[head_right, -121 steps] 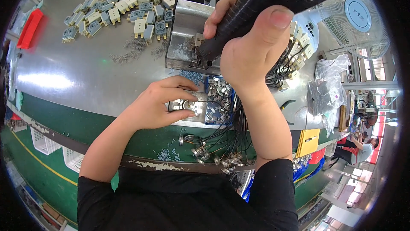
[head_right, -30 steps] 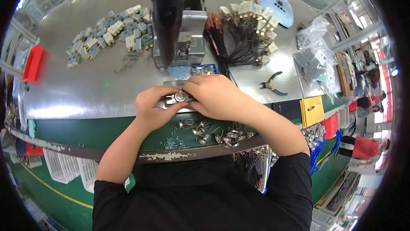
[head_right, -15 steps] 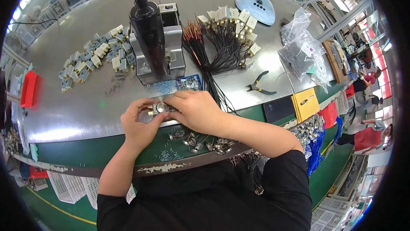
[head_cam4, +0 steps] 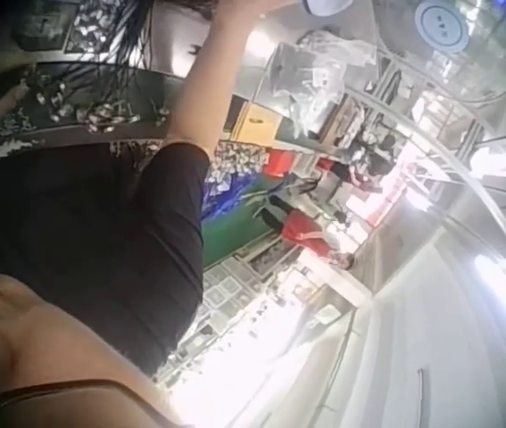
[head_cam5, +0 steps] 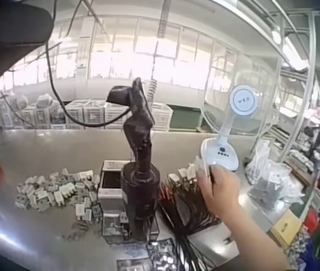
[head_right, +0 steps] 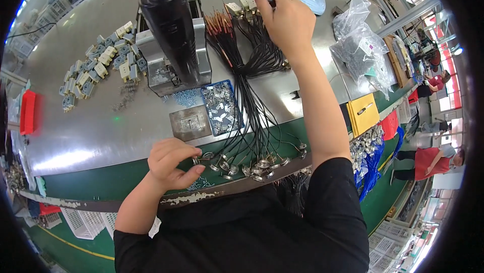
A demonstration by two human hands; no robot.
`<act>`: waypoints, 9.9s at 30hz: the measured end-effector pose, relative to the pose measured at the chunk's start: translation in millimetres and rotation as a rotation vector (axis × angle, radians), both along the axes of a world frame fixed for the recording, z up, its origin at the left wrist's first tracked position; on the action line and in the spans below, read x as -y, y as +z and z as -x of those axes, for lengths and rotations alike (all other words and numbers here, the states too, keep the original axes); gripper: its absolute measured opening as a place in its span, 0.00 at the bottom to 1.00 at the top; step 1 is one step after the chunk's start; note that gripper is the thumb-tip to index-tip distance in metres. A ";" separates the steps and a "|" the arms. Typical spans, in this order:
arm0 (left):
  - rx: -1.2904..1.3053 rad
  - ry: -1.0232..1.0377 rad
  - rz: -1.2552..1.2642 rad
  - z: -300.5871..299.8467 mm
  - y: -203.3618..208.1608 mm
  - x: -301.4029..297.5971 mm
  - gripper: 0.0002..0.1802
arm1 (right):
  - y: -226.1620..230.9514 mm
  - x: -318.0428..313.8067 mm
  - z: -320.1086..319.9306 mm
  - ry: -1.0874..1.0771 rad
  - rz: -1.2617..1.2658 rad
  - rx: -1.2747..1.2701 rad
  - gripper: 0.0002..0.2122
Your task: Assemble small mechanical or electronic components on a production line using an electric screwdriver.
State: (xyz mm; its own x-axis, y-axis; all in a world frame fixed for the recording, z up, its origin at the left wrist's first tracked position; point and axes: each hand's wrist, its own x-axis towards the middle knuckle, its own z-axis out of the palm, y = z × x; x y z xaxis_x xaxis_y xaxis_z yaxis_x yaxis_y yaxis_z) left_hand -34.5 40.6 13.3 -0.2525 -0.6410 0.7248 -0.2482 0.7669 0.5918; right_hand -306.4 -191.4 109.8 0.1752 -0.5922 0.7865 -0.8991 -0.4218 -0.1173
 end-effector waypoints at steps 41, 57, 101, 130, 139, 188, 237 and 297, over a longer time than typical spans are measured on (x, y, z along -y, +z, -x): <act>0.046 -0.013 -0.042 9.6 0.5 -9.7 0.07 | -31.6 -91.2 -17.9 0.209 -0.938 -0.673 0.11; 0.024 0.022 -0.001 13.2 2.8 -12.2 0.08 | -29.2 -80.0 -4.7 0.161 -1.270 -0.073 0.13; 0.637 -0.282 -0.082 92.4 44.5 9.4 0.23 | -61.2 -189.6 73.3 0.547 -1.294 1.374 0.05; -0.435 0.031 -0.682 -14.4 64.9 -0.1 0.13 | -1.4 -142.1 -72.3 0.980 -0.427 0.025 0.08; -0.447 0.012 -0.860 -37.2 37.2 14.3 0.17 | -10.4 -137.3 -83.8 1.000 -0.612 -0.023 0.08; -0.068 0.246 -0.038 -30.7 22.0 12.5 0.13 | -17.2 -167.3 -76.7 0.890 -0.773 0.210 0.13; -0.634 -0.523 -1.029 -19.2 29.0 12.8 0.07 | -7.0 -140.3 -61.8 1.116 -1.070 0.256 0.16; 0.722 1.068 -0.573 -81.3 22.2 116.4 0.20 | -48.8 -131.4 -39.2 0.690 -0.773 -0.426 0.05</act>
